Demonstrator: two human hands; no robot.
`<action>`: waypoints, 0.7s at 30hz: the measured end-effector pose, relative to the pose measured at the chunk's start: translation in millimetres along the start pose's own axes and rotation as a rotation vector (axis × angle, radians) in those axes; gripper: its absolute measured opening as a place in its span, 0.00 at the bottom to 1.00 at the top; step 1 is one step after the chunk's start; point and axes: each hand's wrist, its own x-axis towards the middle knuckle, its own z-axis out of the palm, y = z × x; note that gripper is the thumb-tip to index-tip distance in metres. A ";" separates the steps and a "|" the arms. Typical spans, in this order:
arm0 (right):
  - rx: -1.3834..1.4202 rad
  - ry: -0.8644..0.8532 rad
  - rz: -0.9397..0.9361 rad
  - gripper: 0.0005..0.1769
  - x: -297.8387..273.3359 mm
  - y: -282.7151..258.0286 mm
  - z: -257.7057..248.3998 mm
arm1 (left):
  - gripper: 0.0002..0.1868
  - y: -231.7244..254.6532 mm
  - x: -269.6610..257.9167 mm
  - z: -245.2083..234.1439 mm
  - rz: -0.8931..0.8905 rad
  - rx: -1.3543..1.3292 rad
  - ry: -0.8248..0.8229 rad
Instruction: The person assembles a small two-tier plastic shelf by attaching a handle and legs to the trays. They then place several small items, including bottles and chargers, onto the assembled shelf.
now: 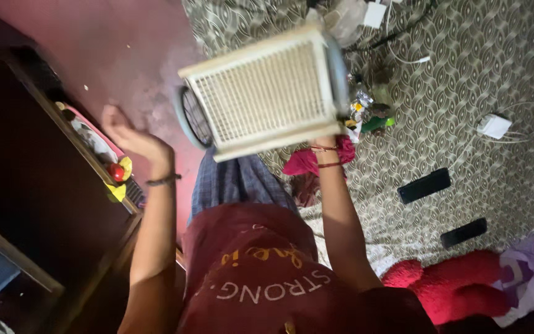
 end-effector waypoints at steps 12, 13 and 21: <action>-0.131 -0.249 -0.487 0.37 -79.0 -118.1 207.0 | 0.22 -73.6 -94.8 45.5 -0.514 -0.619 -1.123; -0.110 -0.268 -0.497 0.37 -88.3 -116.0 215.8 | 0.20 -69.6 -89.0 58.2 -0.518 -0.747 -1.132; -0.303 -0.160 -0.632 0.41 -123.4 -119.7 229.9 | 0.06 22.7 -36.4 79.8 -0.250 -0.809 -0.817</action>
